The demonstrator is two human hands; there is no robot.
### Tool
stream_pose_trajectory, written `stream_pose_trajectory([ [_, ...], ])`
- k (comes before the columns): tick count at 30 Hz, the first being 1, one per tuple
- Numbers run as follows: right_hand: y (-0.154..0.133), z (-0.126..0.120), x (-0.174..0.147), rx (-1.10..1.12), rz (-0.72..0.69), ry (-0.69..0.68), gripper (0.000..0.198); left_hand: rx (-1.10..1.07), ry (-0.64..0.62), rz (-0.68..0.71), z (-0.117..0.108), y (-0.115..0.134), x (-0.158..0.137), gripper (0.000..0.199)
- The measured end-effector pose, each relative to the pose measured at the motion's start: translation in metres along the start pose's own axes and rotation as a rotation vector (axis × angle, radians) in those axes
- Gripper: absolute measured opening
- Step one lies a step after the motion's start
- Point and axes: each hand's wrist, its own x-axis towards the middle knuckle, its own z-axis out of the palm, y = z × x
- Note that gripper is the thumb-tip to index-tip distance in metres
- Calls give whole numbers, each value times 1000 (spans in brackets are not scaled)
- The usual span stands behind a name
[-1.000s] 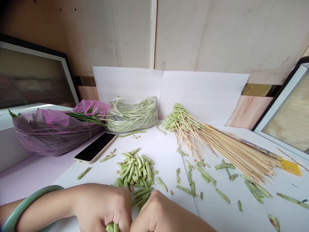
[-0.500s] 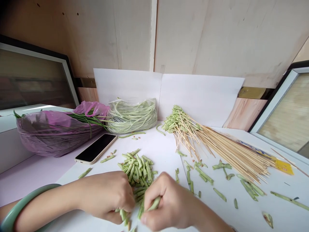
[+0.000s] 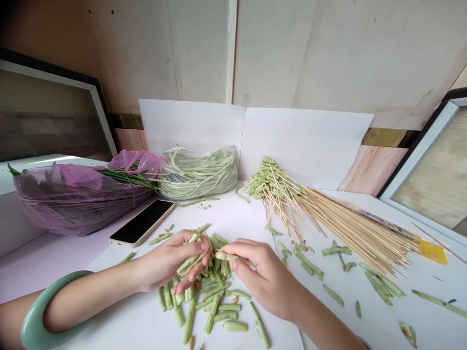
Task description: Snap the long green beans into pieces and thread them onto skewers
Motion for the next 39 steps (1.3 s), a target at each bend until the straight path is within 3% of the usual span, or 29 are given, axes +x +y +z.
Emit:
stream_pose_trajectory([
  [8,1,4,0,-164,-85,44,36,-89,1,-64,0,-6,2,35],
  [13,-4,12,0,-56,-14,77,23,-8,-11,-52,4,-8,1,39],
  [21,-1,21,1,-37,14,119,29,204,-98,-56,11,-6,-5,45],
  [30,8,26,-2,-247,-175,192,31,290,-98,-119,12,-6,-10,40],
  [36,7,23,-4,-179,-74,118,26,306,-113,-100,13,1,-12,30],
  [39,3,20,-4,-241,-67,59,14,333,-107,-117,13,3,-13,22],
])
